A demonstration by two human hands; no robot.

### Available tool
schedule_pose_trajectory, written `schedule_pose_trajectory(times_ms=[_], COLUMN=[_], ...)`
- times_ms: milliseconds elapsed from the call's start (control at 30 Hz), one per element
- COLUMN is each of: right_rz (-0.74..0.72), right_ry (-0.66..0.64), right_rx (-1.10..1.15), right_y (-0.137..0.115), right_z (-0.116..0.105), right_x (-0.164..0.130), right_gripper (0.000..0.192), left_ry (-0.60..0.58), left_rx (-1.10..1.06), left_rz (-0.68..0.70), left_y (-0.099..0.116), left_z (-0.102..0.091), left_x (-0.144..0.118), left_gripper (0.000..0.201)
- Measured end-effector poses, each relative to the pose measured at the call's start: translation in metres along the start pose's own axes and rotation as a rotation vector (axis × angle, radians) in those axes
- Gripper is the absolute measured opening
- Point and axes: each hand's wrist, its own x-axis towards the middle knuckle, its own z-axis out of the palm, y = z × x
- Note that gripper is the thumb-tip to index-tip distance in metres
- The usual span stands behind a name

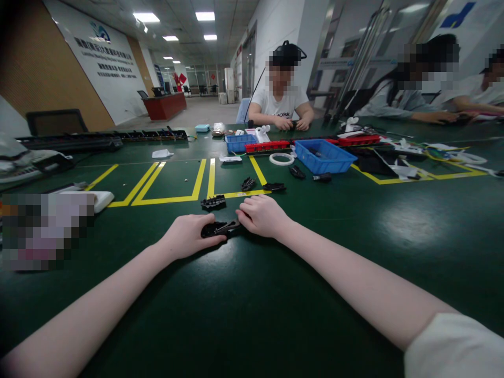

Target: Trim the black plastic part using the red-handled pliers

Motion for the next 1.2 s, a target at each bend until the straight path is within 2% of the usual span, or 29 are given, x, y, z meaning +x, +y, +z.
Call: schedule_pose_trajectory(times_ms=[367,1200], right_rz=[0.033,0.048], right_ry=[0.024,0.052], right_rx=[0.040,-0.007], right_y=[0.0090,0.0018], right_z=[0.0009,-0.0021], right_x=[-0.0004,-0.0002], right_gripper=[0.034,0.042], left_ry=[0.005,0.022], left_rx=[0.016,0.006], left_rz=[-0.007,0.008], left_y=[0.0007,-0.0012], left_z=[-0.0004,0.0017], left_x=[-0.0005,-0.0003], left_gripper=[0.043,0.044])
